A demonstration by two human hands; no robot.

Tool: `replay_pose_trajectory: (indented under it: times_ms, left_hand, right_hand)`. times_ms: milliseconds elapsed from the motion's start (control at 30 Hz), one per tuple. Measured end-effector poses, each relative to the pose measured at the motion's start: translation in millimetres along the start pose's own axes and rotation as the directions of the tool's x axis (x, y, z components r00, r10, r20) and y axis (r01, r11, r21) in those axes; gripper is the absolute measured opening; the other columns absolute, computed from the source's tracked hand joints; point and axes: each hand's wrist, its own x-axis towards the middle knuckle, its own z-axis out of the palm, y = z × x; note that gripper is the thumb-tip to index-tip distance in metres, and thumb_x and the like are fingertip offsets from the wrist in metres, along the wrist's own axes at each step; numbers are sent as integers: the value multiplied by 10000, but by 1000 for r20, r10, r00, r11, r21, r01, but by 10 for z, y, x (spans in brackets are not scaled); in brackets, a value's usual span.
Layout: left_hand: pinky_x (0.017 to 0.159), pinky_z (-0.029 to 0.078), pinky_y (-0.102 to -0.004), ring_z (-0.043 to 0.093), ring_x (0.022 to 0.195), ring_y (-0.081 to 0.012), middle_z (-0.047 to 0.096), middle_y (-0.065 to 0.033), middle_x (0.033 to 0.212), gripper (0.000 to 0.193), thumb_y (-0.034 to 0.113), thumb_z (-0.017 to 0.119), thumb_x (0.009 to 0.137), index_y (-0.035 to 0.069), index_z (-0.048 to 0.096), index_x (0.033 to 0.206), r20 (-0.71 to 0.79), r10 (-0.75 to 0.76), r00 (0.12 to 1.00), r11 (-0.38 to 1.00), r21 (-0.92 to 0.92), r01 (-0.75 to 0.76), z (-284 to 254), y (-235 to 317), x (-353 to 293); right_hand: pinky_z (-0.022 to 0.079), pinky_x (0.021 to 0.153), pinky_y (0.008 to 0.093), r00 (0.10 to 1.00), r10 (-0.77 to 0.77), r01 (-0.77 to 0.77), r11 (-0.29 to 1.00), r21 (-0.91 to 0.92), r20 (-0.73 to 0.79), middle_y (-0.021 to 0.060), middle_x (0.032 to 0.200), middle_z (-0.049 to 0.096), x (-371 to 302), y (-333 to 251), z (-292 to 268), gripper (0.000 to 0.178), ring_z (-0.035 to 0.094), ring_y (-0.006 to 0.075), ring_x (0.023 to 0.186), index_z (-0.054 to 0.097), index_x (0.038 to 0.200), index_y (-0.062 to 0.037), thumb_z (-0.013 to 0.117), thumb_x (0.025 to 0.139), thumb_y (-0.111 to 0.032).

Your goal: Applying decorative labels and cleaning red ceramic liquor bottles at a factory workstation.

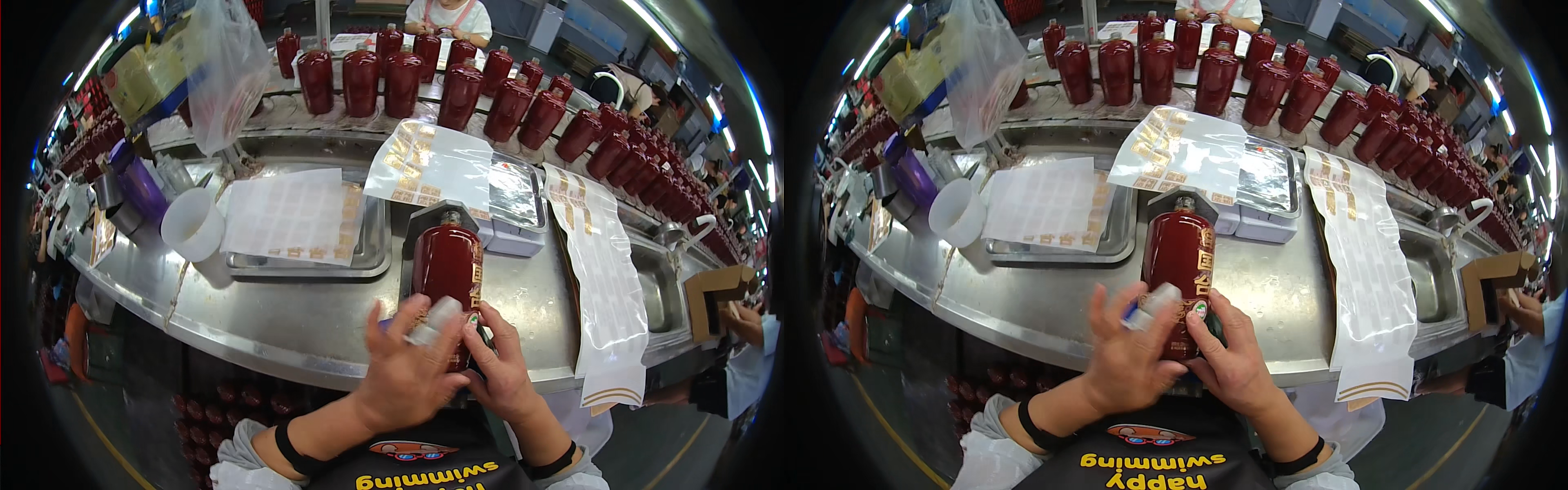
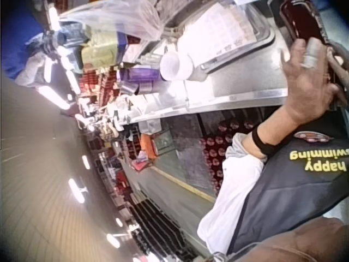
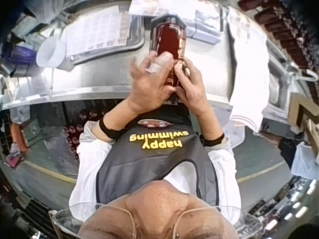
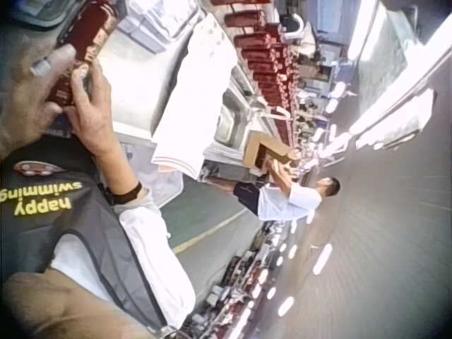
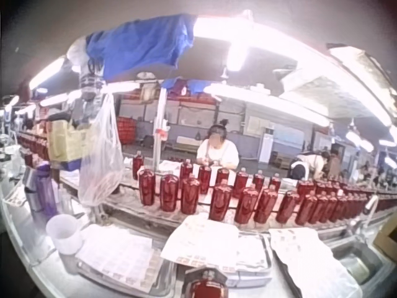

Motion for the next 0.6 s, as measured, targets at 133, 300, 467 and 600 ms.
replay_pose_trajectory:
  times_ms: [133, 300, 467, 600]
  left_hand:
    - [1156, 75, -624, 357, 1386, -418, 660, -175, 1208, 706, 506, 457, 1002, -64, 459, 1419, -14, 18, 1000, 977, 211, -15, 94, 95, -131]
    - [1147, 114, -594, 334, 1405, -407, 664, -170, 1194, 803, 515, 552, 944, -54, 367, 1481, -48, -197, 979, 980, -21, 196, 51, -92, -257]
    - [1147, 124, -610, 403, 1340, -411, 543, -221, 1341, 903, 449, 739, 821, -24, 347, 1483, 73, -217, 973, 973, 96, 210, -56, -64, -223]
    - [1157, 100, -609, 396, 1362, -372, 465, -194, 1426, 934, 389, 784, 770, 59, 322, 1511, 48, -83, 995, 992, 102, 78, 5, -87, -103]
  right_hand:
    - [425, 1041, 490, 1000, 15, -15, 1000, -8, 28, 316, 1446, 403, -14, 3, -1, 762, 483, 464, 1261, 545, 1372, -40, 823, 663, -45]
    - [424, 1044, 484, 999, 36, -35, 998, 48, -14, 311, 1459, 393, -10, -18, 39, 756, 476, 455, 1271, 548, 1376, -50, 839, 679, -61]
    - [423, 1051, 475, 999, 49, -48, 997, 63, 0, 292, 1463, 397, 7, -22, 40, 755, 475, 448, 1274, 541, 1387, -60, 844, 696, -88]
    - [423, 1048, 480, 998, 57, -57, 998, 29, 10, 287, 1465, 398, -8, -26, 5, 765, 477, 449, 1272, 537, 1397, -74, 845, 698, -121]
